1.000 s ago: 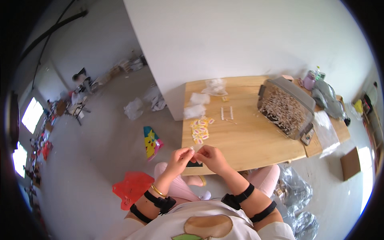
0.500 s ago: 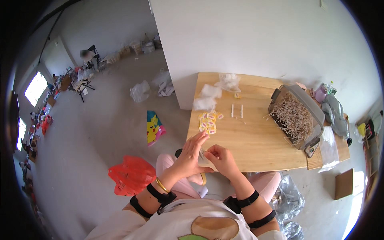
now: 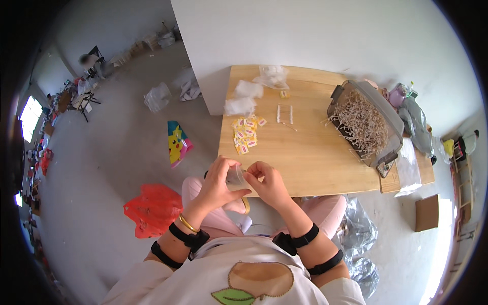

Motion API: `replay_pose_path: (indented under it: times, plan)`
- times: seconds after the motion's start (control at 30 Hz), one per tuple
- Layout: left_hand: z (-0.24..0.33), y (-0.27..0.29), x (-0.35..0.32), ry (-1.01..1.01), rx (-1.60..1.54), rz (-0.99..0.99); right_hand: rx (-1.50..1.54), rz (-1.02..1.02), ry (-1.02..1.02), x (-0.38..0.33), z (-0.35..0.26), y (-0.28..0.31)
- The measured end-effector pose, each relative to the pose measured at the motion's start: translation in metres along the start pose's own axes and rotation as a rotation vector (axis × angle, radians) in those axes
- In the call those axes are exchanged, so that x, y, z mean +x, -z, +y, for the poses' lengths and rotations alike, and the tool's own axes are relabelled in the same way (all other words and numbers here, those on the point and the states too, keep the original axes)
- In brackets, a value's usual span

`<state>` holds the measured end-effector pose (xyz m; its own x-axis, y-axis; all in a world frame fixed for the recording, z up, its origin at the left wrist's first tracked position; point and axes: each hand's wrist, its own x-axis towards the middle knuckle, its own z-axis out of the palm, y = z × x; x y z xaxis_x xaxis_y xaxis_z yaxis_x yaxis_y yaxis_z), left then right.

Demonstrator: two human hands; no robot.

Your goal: Arranging cotton swabs and packaging them into small plastic bags.

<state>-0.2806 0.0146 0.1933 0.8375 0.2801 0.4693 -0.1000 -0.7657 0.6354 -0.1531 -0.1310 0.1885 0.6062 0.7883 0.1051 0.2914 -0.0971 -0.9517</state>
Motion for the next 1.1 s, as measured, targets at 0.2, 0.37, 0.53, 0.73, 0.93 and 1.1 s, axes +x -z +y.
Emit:
replay_pose_path:
  times: [0.2,0.37,0.53,0.73,0.93,1.1]
  plan:
    - [-0.02,0.012,-0.015,0.082,0.002,0.005,0.147,-0.038,-0.229,-0.028,0.019,0.039]
    - [-0.063,0.041,-0.057,0.203,0.206,0.014,-0.085,-0.545,-0.611,-0.139,0.056,0.164]
    - [-0.081,0.043,-0.09,0.302,0.255,-0.03,0.253,-0.868,-1.218,-0.263,0.031,0.175]
    - [-0.076,0.017,-0.086,0.375,0.229,-0.129,0.242,-0.827,-1.28,-0.279,0.03,0.187]
    - [-0.08,0.011,-0.081,0.38,0.185,-0.146,0.217,-0.767,-1.314,-0.291,0.022,0.19]
    - [-0.085,0.012,-0.081,0.398,0.199,-0.152,0.178,-0.697,-1.368,-0.307,0.007,0.2]
